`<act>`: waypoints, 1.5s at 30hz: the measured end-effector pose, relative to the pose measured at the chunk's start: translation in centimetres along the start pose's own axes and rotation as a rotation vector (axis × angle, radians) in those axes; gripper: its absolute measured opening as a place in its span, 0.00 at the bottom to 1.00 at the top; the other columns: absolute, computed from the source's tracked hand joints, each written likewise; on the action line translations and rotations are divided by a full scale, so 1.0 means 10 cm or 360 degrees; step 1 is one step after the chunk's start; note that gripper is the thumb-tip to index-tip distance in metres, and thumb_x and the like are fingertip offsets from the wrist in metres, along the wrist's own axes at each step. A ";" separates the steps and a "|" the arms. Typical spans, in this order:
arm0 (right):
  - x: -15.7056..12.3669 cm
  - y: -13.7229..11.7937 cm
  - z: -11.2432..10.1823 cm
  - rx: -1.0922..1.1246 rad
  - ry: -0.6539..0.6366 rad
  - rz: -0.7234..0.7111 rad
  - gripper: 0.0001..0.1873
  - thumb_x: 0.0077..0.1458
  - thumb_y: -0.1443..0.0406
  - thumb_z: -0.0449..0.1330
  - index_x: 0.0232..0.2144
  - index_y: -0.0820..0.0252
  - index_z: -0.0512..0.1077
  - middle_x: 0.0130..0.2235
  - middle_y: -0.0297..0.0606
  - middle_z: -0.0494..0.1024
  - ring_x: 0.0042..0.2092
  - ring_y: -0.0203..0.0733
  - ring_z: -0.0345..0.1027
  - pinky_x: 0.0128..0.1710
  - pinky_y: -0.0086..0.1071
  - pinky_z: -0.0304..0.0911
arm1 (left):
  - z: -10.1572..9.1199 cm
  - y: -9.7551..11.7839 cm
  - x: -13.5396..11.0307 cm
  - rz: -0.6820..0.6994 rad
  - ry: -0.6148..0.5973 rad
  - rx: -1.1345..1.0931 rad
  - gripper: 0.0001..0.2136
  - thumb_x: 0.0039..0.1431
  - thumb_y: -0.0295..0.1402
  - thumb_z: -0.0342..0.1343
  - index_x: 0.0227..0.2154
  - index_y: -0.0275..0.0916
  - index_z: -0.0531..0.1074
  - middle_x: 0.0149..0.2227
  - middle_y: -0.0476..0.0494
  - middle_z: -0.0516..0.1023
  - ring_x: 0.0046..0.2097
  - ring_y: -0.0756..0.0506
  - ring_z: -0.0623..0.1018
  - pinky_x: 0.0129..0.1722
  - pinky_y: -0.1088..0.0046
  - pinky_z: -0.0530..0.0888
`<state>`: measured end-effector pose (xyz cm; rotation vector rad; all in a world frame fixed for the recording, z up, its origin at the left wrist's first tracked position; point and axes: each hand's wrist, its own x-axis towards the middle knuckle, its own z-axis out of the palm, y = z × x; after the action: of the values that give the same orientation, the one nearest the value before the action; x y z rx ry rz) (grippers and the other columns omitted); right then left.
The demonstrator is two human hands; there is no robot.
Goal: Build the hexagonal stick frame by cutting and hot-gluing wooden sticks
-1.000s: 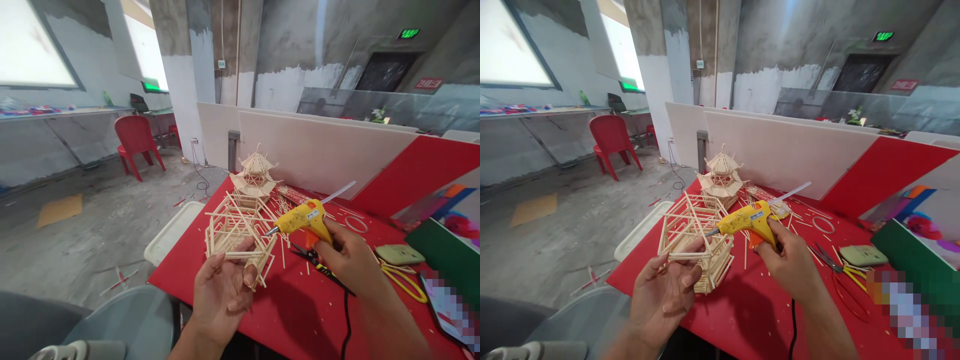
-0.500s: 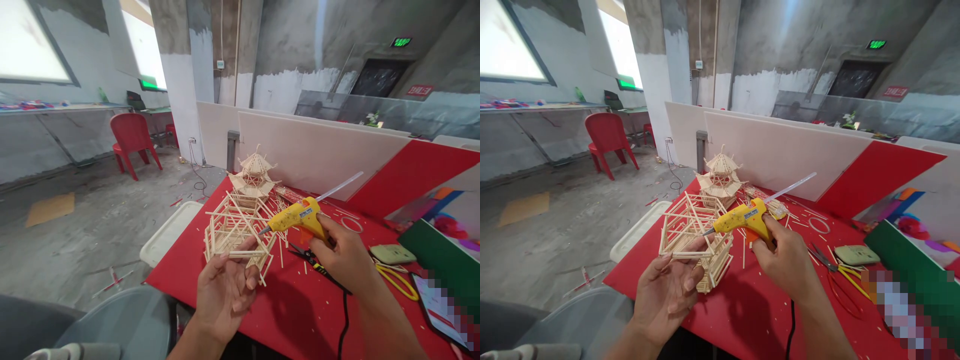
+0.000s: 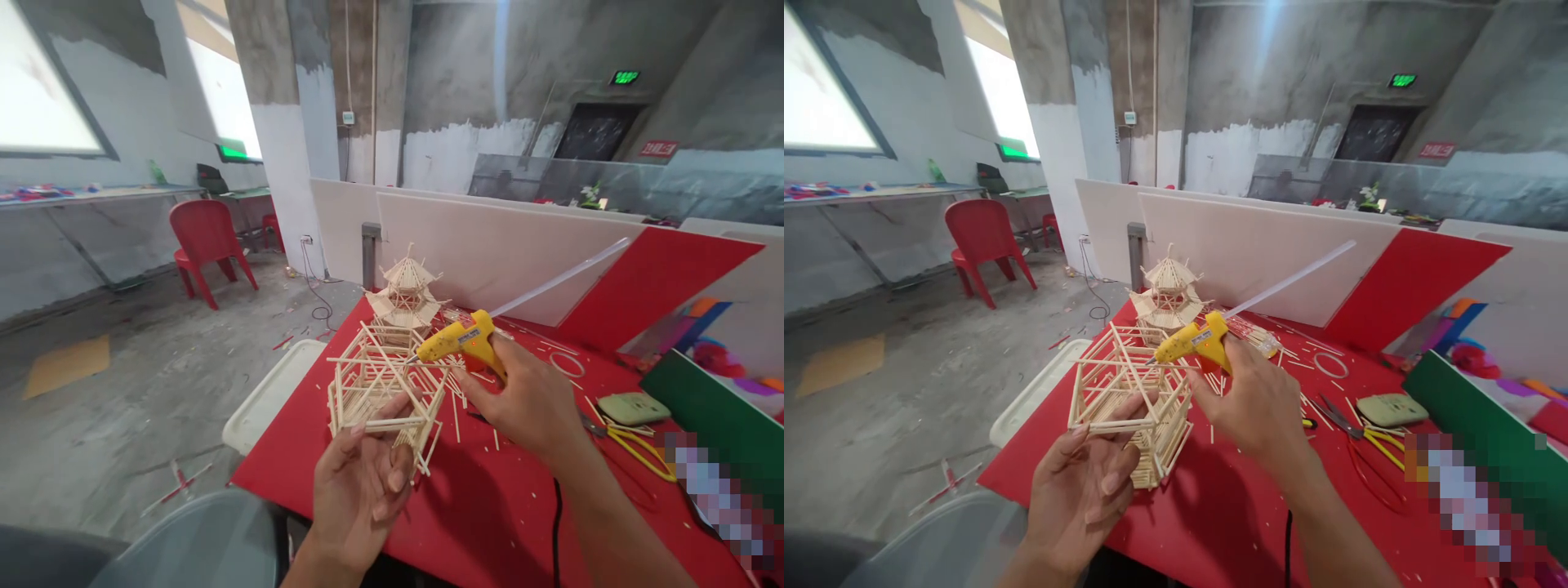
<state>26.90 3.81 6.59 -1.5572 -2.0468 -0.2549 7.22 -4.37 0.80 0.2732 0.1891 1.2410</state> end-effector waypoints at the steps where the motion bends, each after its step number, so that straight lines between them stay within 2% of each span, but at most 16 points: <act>1: 0.00 -0.01 0.03 -0.0020 0.0031 0.0009 0.23 0.52 0.46 0.56 0.39 0.58 0.68 0.35 0.37 0.77 0.33 0.44 0.69 0.28 0.33 0.51 | 0.00 0.00 0.00 -0.0007 0.0004 0.0030 0.27 0.60 0.36 0.45 0.62 0.33 0.60 0.26 0.41 0.72 0.19 0.53 0.65 0.13 0.84 0.56; 4: 0.00 -0.06 0.11 -0.0049 0.0079 0.0010 0.25 0.52 0.45 0.57 0.41 0.58 0.69 0.37 0.37 0.78 0.35 0.45 0.71 0.28 0.34 0.52 | 0.01 0.00 -0.02 0.0021 0.0019 0.0095 0.26 0.62 0.36 0.41 0.62 0.31 0.60 0.22 0.43 0.69 0.19 0.52 0.64 0.13 0.84 0.55; 10: -0.01 -0.13 0.20 -0.0107 0.0167 -0.0015 0.25 0.53 0.51 0.58 0.49 0.59 0.68 0.39 0.38 0.79 0.35 0.45 0.72 0.29 0.34 0.54 | 0.05 0.01 -0.02 0.0014 0.0096 0.0125 0.25 0.63 0.35 0.41 0.61 0.33 0.61 0.23 0.43 0.69 0.18 0.53 0.63 0.13 0.84 0.55; 17: -0.05 -0.13 0.29 -0.0146 0.0283 -0.0113 0.20 0.55 0.54 0.57 0.45 0.61 0.70 0.37 0.38 0.79 0.32 0.42 0.71 0.28 0.33 0.54 | 0.04 -0.01 0.01 0.0067 0.0056 0.0135 0.25 0.62 0.33 0.41 0.61 0.32 0.62 0.23 0.43 0.69 0.19 0.52 0.64 0.13 0.84 0.55; 22: -0.12 -0.11 0.34 -0.0216 0.0380 -0.0229 0.18 0.56 0.56 0.58 0.44 0.63 0.70 0.36 0.39 0.79 0.31 0.42 0.72 0.27 0.32 0.54 | 0.01 -0.03 0.00 0.0054 0.0003 0.0085 0.25 0.62 0.36 0.43 0.60 0.32 0.64 0.24 0.42 0.71 0.19 0.53 0.64 0.13 0.84 0.55; 27: -0.19 -0.07 0.38 -0.0294 0.0437 -0.0314 0.20 0.59 0.53 0.56 0.42 0.65 0.71 0.34 0.41 0.79 0.32 0.42 0.72 0.27 0.31 0.54 | -0.02 -0.03 -0.01 0.0013 0.0023 0.0014 0.24 0.62 0.37 0.42 0.56 0.29 0.67 0.22 0.42 0.71 0.19 0.53 0.66 0.13 0.84 0.54; 37: -0.26 -0.02 0.42 -0.0376 0.0461 -0.0337 0.23 0.61 0.52 0.53 0.41 0.68 0.71 0.31 0.43 0.77 0.28 0.41 0.67 0.26 0.31 0.49 | -0.05 -0.06 -0.01 -0.0031 0.0032 -0.0072 0.26 0.59 0.37 0.45 0.57 0.27 0.66 0.20 0.42 0.72 0.18 0.52 0.67 0.13 0.83 0.52; 45: -0.28 -0.03 0.42 -0.0343 0.0317 -0.0228 0.22 0.61 0.52 0.51 0.41 0.66 0.70 0.31 0.44 0.76 0.29 0.43 0.66 0.26 0.31 0.48 | -0.06 -0.06 -0.01 -0.0054 0.0019 -0.0040 0.26 0.60 0.39 0.44 0.57 0.29 0.66 0.19 0.41 0.72 0.17 0.52 0.66 0.14 0.82 0.49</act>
<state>25.81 3.32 1.71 -1.4423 -2.0273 -0.6767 7.58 -4.60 0.01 0.2398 0.1875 1.2106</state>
